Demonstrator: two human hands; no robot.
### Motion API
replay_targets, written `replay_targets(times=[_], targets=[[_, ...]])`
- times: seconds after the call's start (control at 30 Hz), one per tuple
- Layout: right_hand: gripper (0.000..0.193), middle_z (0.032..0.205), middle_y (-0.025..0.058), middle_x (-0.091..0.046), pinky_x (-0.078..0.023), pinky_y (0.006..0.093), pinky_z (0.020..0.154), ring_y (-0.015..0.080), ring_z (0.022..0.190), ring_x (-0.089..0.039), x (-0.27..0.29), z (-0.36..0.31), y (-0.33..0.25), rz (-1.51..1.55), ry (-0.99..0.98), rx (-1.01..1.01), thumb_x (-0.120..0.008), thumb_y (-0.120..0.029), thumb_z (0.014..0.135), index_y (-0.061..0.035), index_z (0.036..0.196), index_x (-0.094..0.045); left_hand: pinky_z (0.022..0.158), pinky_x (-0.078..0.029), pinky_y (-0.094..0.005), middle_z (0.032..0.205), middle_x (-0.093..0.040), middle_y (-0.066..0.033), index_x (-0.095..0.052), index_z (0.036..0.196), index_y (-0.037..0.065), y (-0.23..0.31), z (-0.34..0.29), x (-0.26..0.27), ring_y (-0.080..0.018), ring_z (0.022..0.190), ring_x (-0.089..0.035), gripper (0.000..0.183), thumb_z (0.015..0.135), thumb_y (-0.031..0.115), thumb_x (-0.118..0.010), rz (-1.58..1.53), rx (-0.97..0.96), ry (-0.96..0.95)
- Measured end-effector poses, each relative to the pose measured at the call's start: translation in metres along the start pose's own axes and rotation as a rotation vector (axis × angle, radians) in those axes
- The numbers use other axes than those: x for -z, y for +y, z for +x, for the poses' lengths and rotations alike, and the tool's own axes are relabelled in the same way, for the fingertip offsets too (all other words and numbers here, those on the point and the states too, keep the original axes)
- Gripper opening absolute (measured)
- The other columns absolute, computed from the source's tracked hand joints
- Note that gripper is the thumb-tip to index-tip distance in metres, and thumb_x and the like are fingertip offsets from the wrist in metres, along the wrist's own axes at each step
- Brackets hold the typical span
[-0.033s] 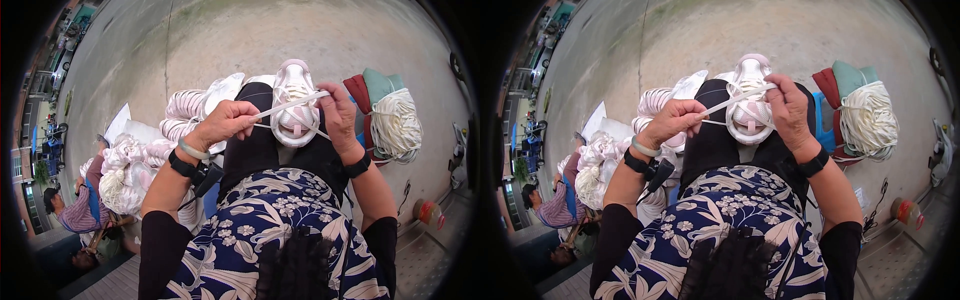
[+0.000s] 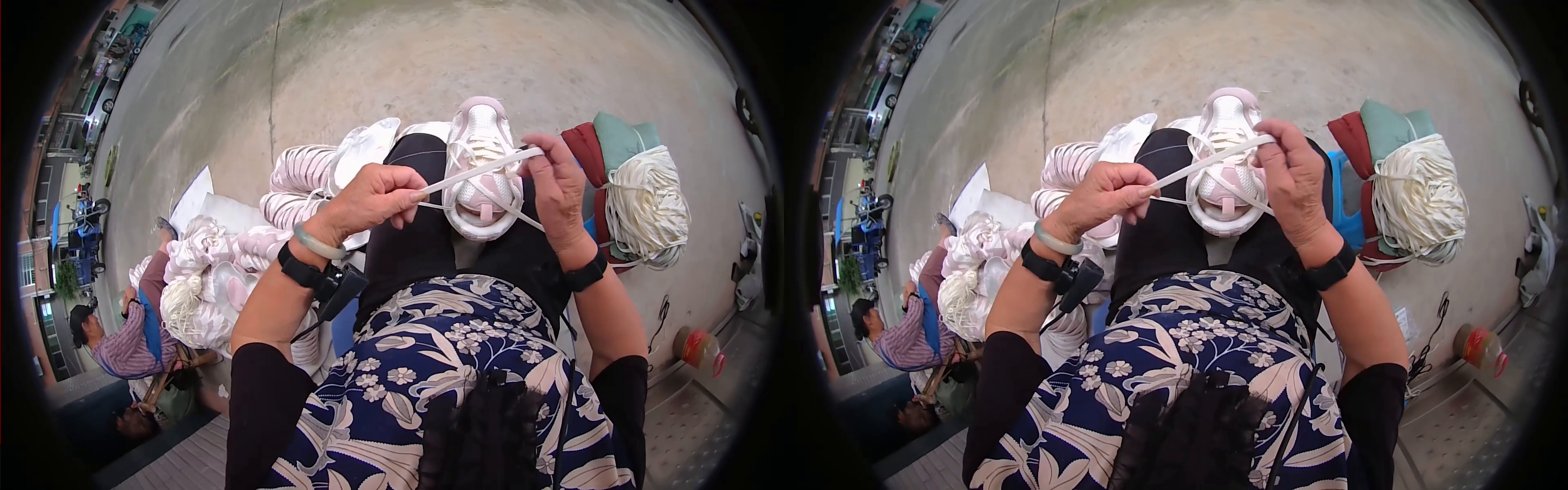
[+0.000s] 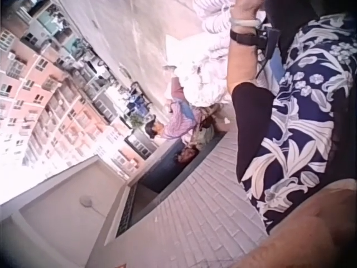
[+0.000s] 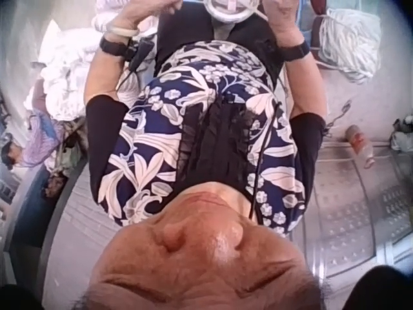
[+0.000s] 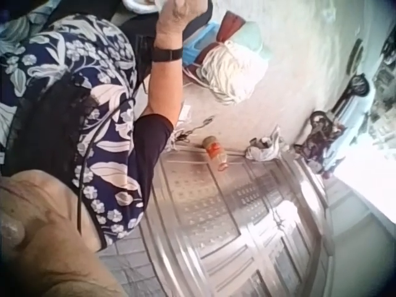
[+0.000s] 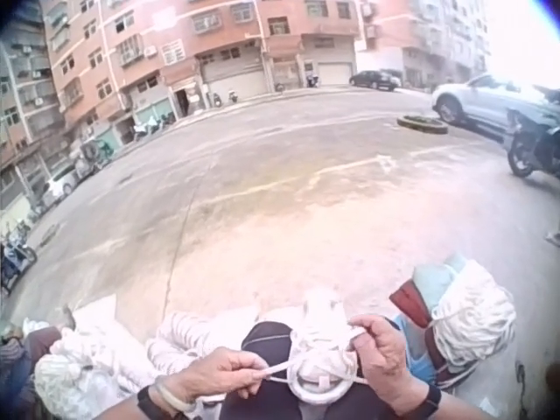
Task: The person is lacing several pairs of white and pink sneakers while sitting on the ground outside.
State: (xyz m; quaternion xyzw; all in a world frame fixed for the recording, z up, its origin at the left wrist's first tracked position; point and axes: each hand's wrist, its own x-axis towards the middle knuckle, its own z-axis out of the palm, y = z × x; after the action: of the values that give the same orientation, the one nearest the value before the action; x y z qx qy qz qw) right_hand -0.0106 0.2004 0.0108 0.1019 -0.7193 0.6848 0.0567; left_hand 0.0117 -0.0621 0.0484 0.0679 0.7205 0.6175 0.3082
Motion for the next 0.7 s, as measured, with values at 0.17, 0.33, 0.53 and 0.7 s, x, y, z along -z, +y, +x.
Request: replay_targets(times=[0.17,0.33,0.53,0.7], targets=[[0.015,0.077,-0.0010,-0.055,-0.043,0.0184,0.063,0.0049,0.067,-0.051,0.009,0.003,0.001,0.134,0.056,-0.126,-0.050,-0.008,0.090,-0.0001,0.101,-0.057,0.056,-0.045,-0.0243,0.071,-0.060,-0.0027,-0.063,0.088,0.002,-0.024,0.017,-0.006,-0.0113,0.062,-0.056,0.010,0.085,0.011,-0.058,0.286,-0.188,0.027],[0.015,0.075,-0.0002,-0.055,-0.043,0.0185,0.064,0.0060,0.067,-0.052,-0.001,0.002,-0.011,0.154,0.051,-0.103,-0.050,-0.009,0.090,0.0002,0.099,-0.058,0.058,-0.044,-0.0276,0.072,-0.061,-0.0083,-0.062,0.082,0.003,-0.036,0.026,-0.011,-0.0167,0.064,-0.057,0.004,0.079,0.003,-0.058,0.829,-0.627,0.252],[0.016,0.071,0.0016,-0.056,-0.044,0.0202,0.065,0.0083,0.066,-0.053,0.001,0.011,-0.017,0.129,0.089,-0.127,-0.050,-0.010,0.090,0.0020,0.096,-0.059,0.052,-0.041,-0.0228,0.063,-0.057,-0.0026,-0.060,0.085,0.002,-0.034,0.029,-0.018,-0.0071,0.056,-0.051,0.004,0.082,0.004,-0.057,0.256,-0.202,0.269],[0.016,0.071,0.0019,-0.056,-0.043,0.0203,0.064,0.0084,0.066,-0.052,0.006,0.013,-0.009,0.151,0.064,-0.138,-0.050,-0.009,0.090,0.0025,0.095,-0.059,0.053,-0.039,-0.0202,0.063,-0.053,0.0013,-0.059,0.085,0.001,-0.035,0.032,-0.024,-0.0039,0.058,-0.046,0.006,0.085,0.006,-0.057,0.374,-0.330,0.286]])
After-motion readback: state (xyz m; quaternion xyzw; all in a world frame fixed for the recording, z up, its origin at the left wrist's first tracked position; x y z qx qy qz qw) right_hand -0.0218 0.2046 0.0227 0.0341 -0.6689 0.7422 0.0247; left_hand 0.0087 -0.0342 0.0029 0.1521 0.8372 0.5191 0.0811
